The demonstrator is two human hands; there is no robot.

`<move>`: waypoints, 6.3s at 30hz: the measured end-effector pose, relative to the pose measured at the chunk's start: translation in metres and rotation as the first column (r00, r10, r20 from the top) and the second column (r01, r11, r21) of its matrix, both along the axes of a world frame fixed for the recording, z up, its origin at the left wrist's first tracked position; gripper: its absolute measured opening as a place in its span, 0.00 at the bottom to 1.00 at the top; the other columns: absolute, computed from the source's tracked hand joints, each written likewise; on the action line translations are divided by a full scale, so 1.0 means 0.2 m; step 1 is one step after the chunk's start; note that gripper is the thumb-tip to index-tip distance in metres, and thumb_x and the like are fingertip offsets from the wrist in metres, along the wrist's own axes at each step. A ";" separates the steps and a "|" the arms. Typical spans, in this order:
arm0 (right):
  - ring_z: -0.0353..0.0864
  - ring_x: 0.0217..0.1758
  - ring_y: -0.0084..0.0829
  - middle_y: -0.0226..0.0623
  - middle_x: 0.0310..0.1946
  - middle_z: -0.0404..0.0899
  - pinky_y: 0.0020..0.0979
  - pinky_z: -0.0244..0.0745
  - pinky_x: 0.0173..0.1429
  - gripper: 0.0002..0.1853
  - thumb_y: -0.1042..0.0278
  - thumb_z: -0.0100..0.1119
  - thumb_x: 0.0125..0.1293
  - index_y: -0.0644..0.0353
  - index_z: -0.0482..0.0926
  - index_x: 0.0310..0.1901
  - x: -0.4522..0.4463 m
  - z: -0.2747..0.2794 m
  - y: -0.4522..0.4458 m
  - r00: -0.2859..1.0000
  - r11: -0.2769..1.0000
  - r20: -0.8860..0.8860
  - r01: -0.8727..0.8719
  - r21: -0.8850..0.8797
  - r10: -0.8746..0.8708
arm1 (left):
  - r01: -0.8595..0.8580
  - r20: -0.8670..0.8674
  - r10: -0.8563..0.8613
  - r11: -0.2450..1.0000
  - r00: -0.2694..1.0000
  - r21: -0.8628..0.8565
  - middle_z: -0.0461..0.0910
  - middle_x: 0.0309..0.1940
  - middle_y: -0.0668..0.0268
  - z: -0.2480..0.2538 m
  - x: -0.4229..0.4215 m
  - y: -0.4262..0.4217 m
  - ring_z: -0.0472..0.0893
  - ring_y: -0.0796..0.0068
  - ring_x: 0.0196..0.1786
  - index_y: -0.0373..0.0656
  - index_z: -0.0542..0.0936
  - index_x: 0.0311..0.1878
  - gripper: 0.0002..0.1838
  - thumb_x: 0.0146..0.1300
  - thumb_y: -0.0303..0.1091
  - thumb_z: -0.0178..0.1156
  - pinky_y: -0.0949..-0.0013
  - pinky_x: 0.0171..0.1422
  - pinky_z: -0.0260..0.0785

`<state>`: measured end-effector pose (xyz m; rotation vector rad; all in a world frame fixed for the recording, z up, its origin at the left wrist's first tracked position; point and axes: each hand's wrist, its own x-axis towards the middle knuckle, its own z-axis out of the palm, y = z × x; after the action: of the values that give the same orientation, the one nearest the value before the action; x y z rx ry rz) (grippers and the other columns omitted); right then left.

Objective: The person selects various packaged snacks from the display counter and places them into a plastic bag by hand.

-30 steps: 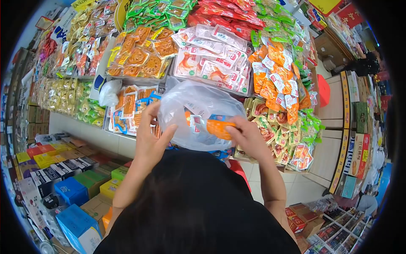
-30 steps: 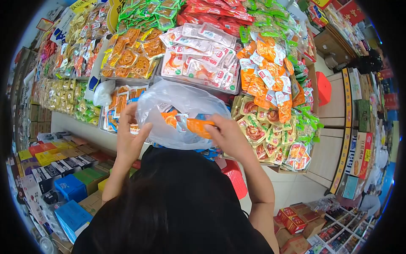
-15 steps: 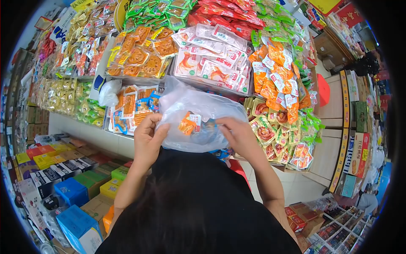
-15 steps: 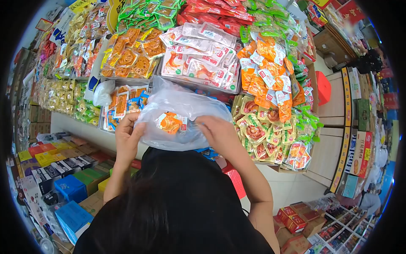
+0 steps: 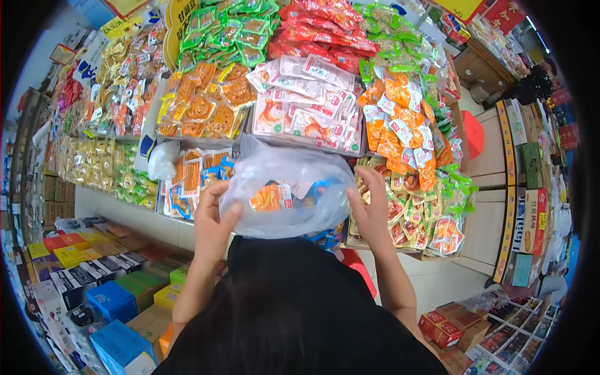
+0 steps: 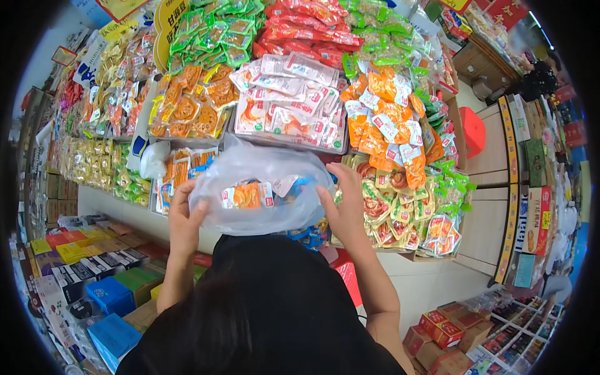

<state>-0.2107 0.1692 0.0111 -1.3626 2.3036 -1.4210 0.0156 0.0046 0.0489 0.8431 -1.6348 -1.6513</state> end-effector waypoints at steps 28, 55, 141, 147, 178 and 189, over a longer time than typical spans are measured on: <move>0.75 0.38 0.43 0.48 0.31 0.75 0.38 0.68 0.41 0.15 0.59 0.54 0.60 0.65 0.74 0.38 0.13 -0.15 -0.23 0.900 0.878 0.250 -0.415 0.238 0.357 | 0.405 0.338 -0.274 0.809 0.901 -0.426 0.75 0.46 0.61 -0.24 -0.09 0.05 0.74 0.70 0.48 0.37 0.70 0.54 0.31 0.46 0.33 0.69 0.67 0.55 0.66; 0.72 0.19 0.19 0.26 0.22 0.75 0.21 0.70 0.22 0.07 0.62 0.53 0.64 0.55 0.71 0.32 -1.29 -0.20 -1.22 0.268 0.857 0.957 0.514 -0.042 -0.114 | 0.334 0.258 -0.313 0.942 0.914 -0.041 0.74 0.49 0.61 -0.42 0.00 -0.38 0.73 0.69 0.52 0.37 0.69 0.56 0.26 0.52 0.29 0.62 0.66 0.58 0.64; 0.71 0.34 0.14 0.24 0.31 0.74 0.20 0.68 0.39 0.09 0.65 0.51 0.65 0.62 0.73 0.39 -0.55 -0.06 -0.84 0.573 0.961 0.771 -0.162 -0.225 0.277 | 0.286 -0.121 -0.259 0.887 0.958 0.364 0.71 0.52 0.61 -0.16 -0.73 -0.54 0.74 0.76 0.50 0.38 0.63 0.57 0.22 0.64 0.36 0.53 0.72 0.47 0.71; 0.76 0.32 0.17 0.28 0.33 0.77 0.20 0.72 0.37 0.08 0.67 0.49 0.66 0.61 0.74 0.41 -1.02 -0.03 -1.02 0.501 0.925 0.839 0.172 -0.338 0.213 | 0.234 -0.108 -0.209 0.915 0.972 0.329 0.70 0.54 0.60 -0.27 -0.52 -0.56 0.75 0.72 0.50 0.41 0.64 0.58 0.19 0.66 0.35 0.49 0.71 0.46 0.69; 0.73 0.47 0.45 0.43 0.46 0.74 0.39 0.70 0.49 0.25 0.64 0.68 0.43 0.59 0.74 0.47 -1.05 -0.04 -1.08 0.819 0.787 -0.343 -0.198 0.585 0.461 | 0.018 -0.025 -0.007 0.877 1.000 0.480 0.77 0.40 0.62 -0.47 -0.16 -0.47 0.77 0.77 0.40 0.37 0.73 0.47 0.11 0.64 0.30 0.50 0.76 0.43 0.68; 0.68 0.37 0.25 0.33 0.32 0.71 0.29 0.65 0.42 0.18 0.67 0.68 0.45 0.61 0.71 0.35 -1.20 0.05 -1.03 0.905 0.719 0.191 -0.419 0.555 0.380 | -0.030 -0.027 0.051 0.851 0.998 0.524 0.77 0.40 0.62 -0.49 -0.12 -0.42 0.77 0.77 0.39 0.37 0.73 0.47 0.11 0.63 0.30 0.51 0.75 0.43 0.67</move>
<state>-0.4502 -0.0373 0.0201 -1.4438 1.9727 -0.5357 -0.0078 -0.0787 -0.0486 1.0862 -1.1297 -2.1089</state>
